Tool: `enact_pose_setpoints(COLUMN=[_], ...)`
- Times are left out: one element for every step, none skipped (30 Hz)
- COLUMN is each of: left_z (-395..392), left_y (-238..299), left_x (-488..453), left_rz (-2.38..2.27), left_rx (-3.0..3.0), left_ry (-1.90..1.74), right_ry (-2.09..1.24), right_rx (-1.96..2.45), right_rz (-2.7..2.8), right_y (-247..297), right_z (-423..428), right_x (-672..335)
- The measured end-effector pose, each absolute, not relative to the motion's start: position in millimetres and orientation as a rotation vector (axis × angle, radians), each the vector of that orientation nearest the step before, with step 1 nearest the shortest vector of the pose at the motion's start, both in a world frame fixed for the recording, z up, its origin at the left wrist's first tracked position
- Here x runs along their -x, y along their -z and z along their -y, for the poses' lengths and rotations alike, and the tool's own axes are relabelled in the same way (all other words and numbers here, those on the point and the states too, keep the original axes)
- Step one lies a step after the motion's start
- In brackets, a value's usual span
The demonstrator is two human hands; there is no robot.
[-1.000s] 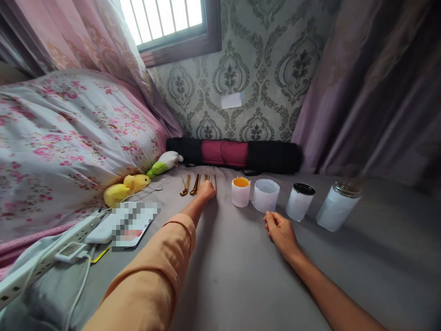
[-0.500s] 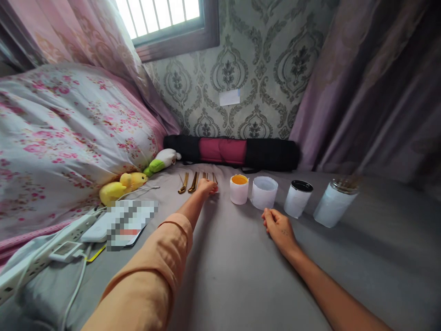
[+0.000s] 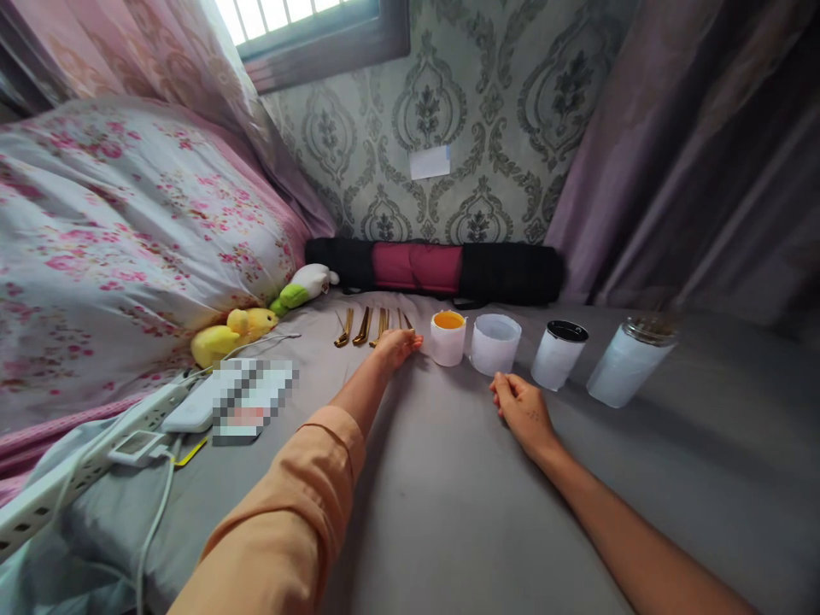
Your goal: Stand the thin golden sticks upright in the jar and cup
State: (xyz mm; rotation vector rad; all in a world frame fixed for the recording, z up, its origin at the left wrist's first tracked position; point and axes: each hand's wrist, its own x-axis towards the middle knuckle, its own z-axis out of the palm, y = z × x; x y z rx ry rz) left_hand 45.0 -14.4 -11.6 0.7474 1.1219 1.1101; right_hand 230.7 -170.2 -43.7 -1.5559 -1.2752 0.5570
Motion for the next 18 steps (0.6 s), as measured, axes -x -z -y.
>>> enact_pose_setpoints(left_z=[17,19,22,24,27,29,31,33,35,37,40,42,45,47,50,53,56,59], left_y=[12,12,12,12,12,12,13,13,13,14,14,15,15,16,17,18,19,20], left_x=[-45,-45,-45,-45,-44,-44,-44,-44,-44,-44,-44,-44,-45,-45,-46,-47,-47,-48], left_rz=[-1.104,-1.088,-1.074,-1.061,-1.048,-1.036,-1.024,-1.012,-1.001,-0.992,-0.985,-0.98,-0.976,-0.972,-0.967,-0.96,-0.954,-0.947], left_rx=[-0.74,-0.733,-0.728,-0.724,-0.721,-0.718,-0.716,-0.715,-0.715,-0.718,-0.721,-0.726,-0.732,-0.74,-0.75,-0.761,-0.773,-0.785], left_ry=[-1.11,-1.112,-1.114,-1.116,-1.116,-1.114,-1.111,-1.109,-1.107,-1.106,-1.107,-1.106,-1.106,-1.104,-1.103,-1.103,-1.104,-1.106], right_ry=[-0.554,-0.549,-0.544,-0.541,-0.539,-0.539,-0.539,-0.541,-0.545,-0.55,-0.557,-0.563,-0.568,-0.572,-0.571,-0.568,-0.566,-0.566], right_rx=[1.557,1.558,1.558,1.558,1.558,1.558,1.559,1.56,1.56,1.561,1.562,1.561,1.56,1.558,1.556,1.553,1.549,1.546], right_rz=[1.278,1.282,1.288,1.292,1.296,1.299,1.3,1.301,1.301,1.299,1.295,1.291,1.287,1.284,1.282,1.283,1.284,1.286], right_y=[43,43,44,44,45,45,45,45,45,45,44,44,43,43,43,43,43,44], right_z=[170,171,171,171,171,171,171,171,171,171,171,172,172,172,172,172,172,172], right_x=[-231,-231,-231,-231,-232,-232,-232,-232,-232,-232,-232,-231,-231,-231,-231,-231,-231,-231])
